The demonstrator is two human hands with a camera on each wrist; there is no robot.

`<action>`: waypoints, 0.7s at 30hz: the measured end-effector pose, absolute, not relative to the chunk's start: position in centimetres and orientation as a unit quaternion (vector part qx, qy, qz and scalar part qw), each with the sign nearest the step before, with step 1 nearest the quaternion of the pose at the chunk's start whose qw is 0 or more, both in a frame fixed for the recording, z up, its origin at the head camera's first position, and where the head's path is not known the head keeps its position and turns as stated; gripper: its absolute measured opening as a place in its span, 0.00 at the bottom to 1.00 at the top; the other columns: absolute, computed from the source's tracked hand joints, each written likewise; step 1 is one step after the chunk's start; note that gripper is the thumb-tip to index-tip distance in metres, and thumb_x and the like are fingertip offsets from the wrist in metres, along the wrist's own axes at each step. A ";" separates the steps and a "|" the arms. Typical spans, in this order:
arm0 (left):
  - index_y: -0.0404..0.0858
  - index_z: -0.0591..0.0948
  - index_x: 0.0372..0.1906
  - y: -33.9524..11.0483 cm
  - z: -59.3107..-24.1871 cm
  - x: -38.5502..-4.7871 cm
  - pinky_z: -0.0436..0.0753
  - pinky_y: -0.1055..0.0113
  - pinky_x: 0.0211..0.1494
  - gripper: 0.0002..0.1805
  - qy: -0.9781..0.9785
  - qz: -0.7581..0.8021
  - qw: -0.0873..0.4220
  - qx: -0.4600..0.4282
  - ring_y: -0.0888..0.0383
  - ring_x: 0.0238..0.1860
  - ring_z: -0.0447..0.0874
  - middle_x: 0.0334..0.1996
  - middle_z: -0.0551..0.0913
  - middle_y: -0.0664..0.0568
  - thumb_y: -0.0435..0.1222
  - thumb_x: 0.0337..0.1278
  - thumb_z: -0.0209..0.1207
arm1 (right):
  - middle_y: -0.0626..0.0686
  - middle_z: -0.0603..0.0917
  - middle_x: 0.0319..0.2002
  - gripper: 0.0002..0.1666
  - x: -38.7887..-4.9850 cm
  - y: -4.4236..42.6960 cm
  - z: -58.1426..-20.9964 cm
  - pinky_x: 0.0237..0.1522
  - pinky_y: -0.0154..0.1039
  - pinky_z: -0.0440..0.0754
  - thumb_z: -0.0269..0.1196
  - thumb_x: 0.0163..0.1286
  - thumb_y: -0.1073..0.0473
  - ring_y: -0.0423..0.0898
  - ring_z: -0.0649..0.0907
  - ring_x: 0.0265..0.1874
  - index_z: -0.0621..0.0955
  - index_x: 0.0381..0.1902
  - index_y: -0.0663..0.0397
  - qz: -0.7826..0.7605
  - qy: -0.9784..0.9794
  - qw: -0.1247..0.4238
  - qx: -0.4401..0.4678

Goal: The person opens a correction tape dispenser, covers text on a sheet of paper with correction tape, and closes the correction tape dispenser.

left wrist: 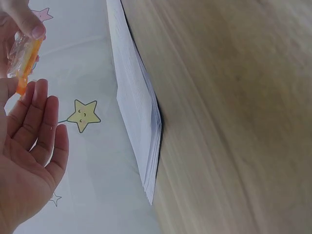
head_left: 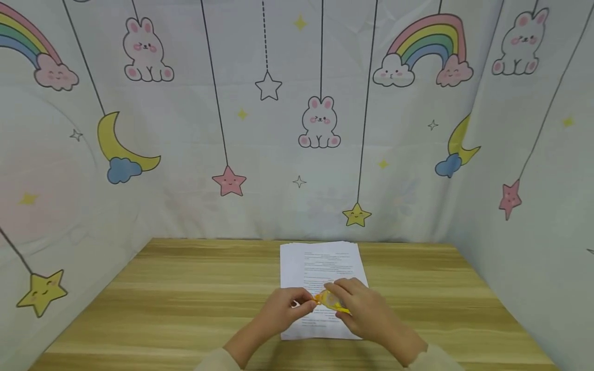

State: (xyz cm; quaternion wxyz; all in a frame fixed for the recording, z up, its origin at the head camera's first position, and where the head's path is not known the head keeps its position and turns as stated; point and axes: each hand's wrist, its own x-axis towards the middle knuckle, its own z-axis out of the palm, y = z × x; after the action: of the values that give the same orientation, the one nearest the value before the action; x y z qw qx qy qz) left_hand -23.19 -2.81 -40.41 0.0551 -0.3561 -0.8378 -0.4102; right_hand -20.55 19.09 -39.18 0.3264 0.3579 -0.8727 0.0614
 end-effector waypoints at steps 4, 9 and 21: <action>0.41 0.83 0.31 -2.9 -40.3 -23.1 0.75 0.75 0.34 0.12 -0.840 -0.405 0.058 -0.357 0.70 0.31 0.79 0.28 0.85 0.56 0.44 0.60 0.55 | 0.44 0.79 0.44 0.34 -20.3 19.0 -39.3 0.38 0.34 0.81 0.74 0.41 0.58 0.40 0.78 0.42 0.77 0.51 0.48 0.040 -0.872 0.326 0.364; 0.42 0.83 0.31 -2.8 -40.6 -23.0 0.75 0.75 0.34 0.12 -0.849 -0.366 0.075 -0.374 0.71 0.30 0.77 0.27 0.85 0.57 0.44 0.60 0.55 | 0.44 0.79 0.43 0.35 -19.7 18.9 -39.6 0.35 0.33 0.81 0.75 0.38 0.58 0.40 0.79 0.40 0.77 0.49 0.48 0.023 -0.867 0.331 0.373; 0.43 0.83 0.32 -2.5 -40.8 -22.4 0.76 0.73 0.36 0.13 -0.875 -0.292 0.095 -0.373 0.69 0.32 0.77 0.29 0.84 0.59 0.46 0.62 0.53 | 0.45 0.80 0.42 0.34 -19.5 18.8 -40.8 0.34 0.35 0.81 0.74 0.37 0.58 0.42 0.80 0.41 0.78 0.48 0.50 0.027 -0.861 0.350 0.367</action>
State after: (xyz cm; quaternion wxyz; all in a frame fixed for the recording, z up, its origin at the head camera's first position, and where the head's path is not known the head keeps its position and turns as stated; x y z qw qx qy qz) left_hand -22.40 -2.47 -40.80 0.0948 -0.3733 -0.8754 -0.2922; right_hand -19.45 18.83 -40.80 0.3497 0.3673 -0.8615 0.0266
